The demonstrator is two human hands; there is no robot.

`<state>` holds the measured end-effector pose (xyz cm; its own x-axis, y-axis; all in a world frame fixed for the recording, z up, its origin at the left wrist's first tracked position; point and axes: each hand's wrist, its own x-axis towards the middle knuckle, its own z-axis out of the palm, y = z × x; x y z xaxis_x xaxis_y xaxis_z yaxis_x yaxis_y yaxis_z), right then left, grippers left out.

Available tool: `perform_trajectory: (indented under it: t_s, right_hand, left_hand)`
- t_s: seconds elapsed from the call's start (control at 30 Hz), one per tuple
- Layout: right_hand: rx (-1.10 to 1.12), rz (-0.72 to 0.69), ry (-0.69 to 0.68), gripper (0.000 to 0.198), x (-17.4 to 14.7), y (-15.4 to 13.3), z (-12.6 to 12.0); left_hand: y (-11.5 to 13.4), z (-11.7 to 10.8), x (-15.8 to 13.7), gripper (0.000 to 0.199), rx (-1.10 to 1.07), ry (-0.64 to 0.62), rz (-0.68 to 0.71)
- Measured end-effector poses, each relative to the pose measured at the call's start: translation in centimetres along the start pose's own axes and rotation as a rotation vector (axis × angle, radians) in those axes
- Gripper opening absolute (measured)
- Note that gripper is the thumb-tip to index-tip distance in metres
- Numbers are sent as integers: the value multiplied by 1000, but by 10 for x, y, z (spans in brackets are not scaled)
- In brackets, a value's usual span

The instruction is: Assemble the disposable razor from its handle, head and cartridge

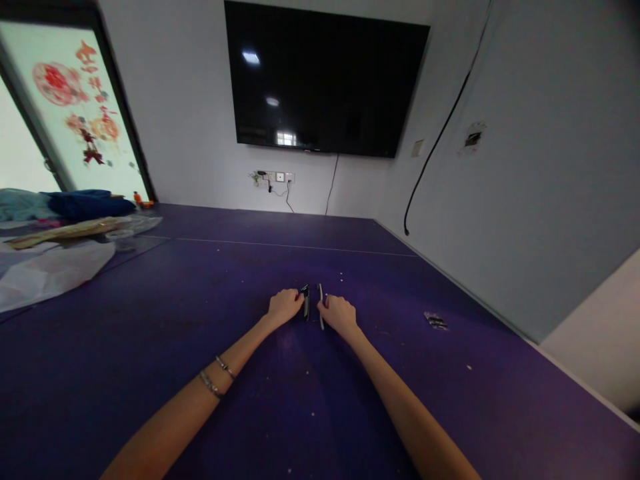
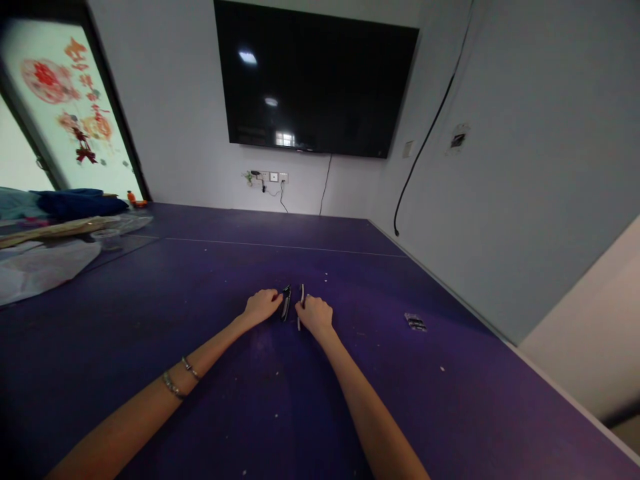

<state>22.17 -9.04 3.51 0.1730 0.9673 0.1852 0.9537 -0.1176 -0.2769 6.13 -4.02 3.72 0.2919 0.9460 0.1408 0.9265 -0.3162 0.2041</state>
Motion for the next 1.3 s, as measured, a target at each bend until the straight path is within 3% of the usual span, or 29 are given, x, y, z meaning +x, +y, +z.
perform_trajectory:
  t_s: [0.13,0.3,0.47,0.63,0.97,1.3]
  right_hand:
    - [104,-7,115,29,12,27,-11]
    - [221,-63,259,22,32,70,-31]
    - [236,-49,351,30,45,118,-59]
    - [217,20,388,36,39,179,-76]
    - [172,118,327,37,-8,276,-74]
    - [207,10,257,51,-26,312,-55]
  left_hand:
    - [-22,-6,6,38,16,97,-14]
    - [-47,11,11,49,109,139,-2]
    - [-59,28,18,61,117,38,-29]
    - [-62,31,21,63,127,38,-15]
    - [-63,30,21,61,145,55,-16]
    - [-64,31,23,61,142,70,-11]
